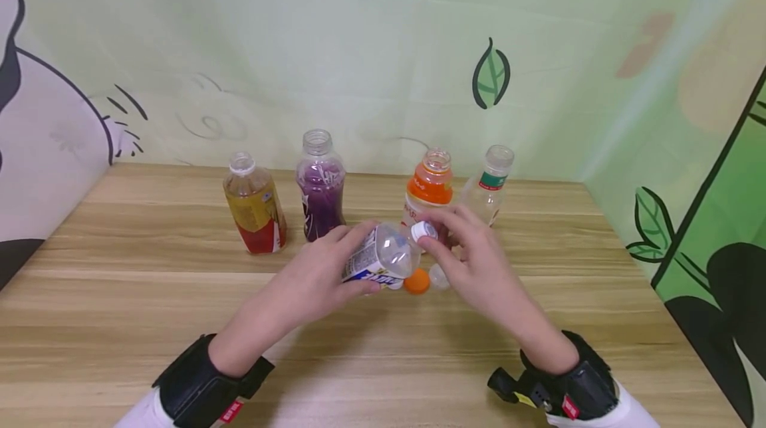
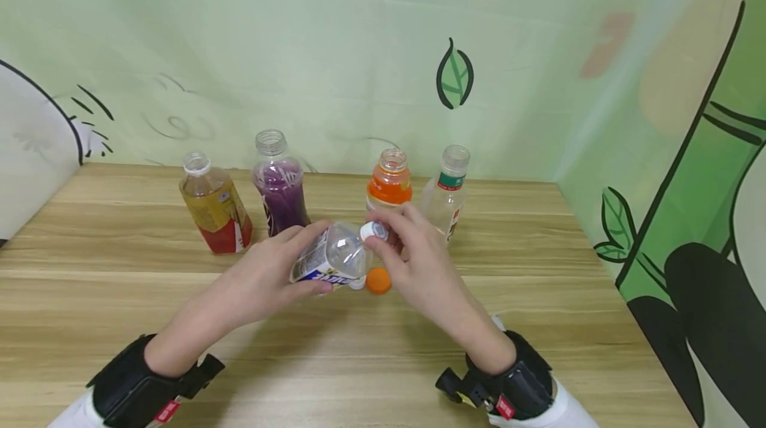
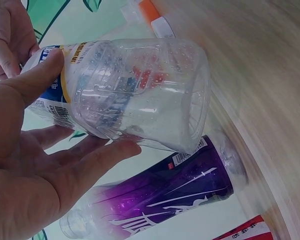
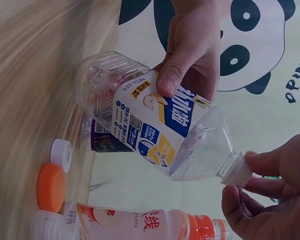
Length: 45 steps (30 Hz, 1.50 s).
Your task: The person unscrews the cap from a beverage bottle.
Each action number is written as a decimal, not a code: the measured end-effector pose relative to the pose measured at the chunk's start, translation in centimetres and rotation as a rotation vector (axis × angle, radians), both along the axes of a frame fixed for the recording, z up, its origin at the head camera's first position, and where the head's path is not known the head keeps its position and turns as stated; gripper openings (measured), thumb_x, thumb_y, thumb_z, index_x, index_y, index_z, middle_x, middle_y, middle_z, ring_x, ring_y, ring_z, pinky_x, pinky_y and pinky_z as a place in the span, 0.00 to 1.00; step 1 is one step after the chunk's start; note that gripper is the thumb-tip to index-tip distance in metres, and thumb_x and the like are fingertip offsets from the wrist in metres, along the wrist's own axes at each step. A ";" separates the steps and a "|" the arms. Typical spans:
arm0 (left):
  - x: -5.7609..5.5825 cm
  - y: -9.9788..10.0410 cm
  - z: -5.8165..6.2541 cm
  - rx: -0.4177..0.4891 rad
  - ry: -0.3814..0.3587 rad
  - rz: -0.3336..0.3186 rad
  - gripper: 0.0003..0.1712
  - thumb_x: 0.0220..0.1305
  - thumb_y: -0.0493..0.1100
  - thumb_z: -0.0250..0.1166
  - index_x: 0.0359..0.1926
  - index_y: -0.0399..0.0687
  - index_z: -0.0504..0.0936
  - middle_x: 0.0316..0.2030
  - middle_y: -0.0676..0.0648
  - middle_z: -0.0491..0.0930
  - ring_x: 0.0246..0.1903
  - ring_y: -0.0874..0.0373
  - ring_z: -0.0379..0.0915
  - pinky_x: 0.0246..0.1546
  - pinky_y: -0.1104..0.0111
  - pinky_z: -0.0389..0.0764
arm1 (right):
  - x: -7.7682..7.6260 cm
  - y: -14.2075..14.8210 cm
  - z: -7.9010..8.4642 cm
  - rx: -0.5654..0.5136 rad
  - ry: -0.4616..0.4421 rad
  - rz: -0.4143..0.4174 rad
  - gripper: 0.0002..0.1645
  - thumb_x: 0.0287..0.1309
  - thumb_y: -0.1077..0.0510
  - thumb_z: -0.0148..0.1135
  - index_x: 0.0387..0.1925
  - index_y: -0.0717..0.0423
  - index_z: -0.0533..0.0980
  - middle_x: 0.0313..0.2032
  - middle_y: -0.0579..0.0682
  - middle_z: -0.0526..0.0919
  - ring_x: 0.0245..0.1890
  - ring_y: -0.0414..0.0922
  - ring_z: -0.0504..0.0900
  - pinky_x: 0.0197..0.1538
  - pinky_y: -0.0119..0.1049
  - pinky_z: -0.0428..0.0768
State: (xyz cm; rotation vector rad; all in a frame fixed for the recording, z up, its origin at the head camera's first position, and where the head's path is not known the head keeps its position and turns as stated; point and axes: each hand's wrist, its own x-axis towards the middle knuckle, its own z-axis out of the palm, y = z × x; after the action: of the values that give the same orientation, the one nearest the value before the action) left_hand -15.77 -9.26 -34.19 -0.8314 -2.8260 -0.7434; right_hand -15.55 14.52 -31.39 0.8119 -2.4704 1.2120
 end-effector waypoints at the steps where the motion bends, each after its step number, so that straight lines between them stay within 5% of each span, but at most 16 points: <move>1: 0.0 0.0 0.0 0.003 -0.001 0.000 0.47 0.53 0.57 0.75 0.70 0.53 0.65 0.52 0.45 0.75 0.42 0.55 0.76 0.42 0.65 0.78 | 0.0 0.0 0.0 -0.002 -0.002 0.006 0.18 0.60 0.66 0.67 0.53 0.58 0.79 0.42 0.43 0.75 0.37 0.40 0.75 0.36 0.31 0.77; 17: 0.1 0.0 -0.1 0.011 -0.002 -0.003 0.47 0.53 0.56 0.76 0.71 0.52 0.65 0.53 0.44 0.75 0.44 0.54 0.77 0.44 0.64 0.78 | 0.1 0.1 0.1 -0.001 0.019 0.048 0.17 0.61 0.67 0.66 0.52 0.58 0.78 0.46 0.42 0.76 0.38 0.40 0.76 0.40 0.33 0.79; 28: 0.1 0.0 0.0 0.000 -0.023 0.004 0.48 0.54 0.57 0.75 0.71 0.52 0.64 0.54 0.44 0.74 0.45 0.54 0.77 0.45 0.63 0.78 | -0.4 0.2 -0.2 0.030 -0.124 -0.098 0.17 0.65 0.51 0.65 0.49 0.56 0.77 0.36 0.42 0.78 0.37 0.41 0.77 0.38 0.33 0.79; 37: 0.2 0.0 -0.1 -0.010 -0.014 0.000 0.47 0.54 0.58 0.74 0.71 0.54 0.64 0.54 0.43 0.74 0.44 0.54 0.77 0.43 0.63 0.78 | -0.3 0.1 -0.3 0.026 -0.022 -0.097 0.12 0.59 0.58 0.70 0.44 0.56 0.81 0.32 0.41 0.77 0.32 0.40 0.76 0.34 0.30 0.79; 45: 0.2 -0.1 0.0 -0.010 -0.018 0.000 0.48 0.54 0.58 0.74 0.72 0.54 0.63 0.55 0.44 0.74 0.45 0.53 0.77 0.43 0.63 0.78 | -0.2 0.1 -0.3 -0.006 -0.021 -0.054 0.13 0.58 0.62 0.70 0.45 0.57 0.81 0.33 0.42 0.76 0.32 0.40 0.75 0.35 0.31 0.79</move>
State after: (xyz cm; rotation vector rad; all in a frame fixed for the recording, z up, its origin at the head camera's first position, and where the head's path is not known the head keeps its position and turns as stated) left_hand -15.56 -9.33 -34.24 -0.8307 -2.8478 -0.7419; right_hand -15.79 14.66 -31.69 0.7291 -2.4871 1.2149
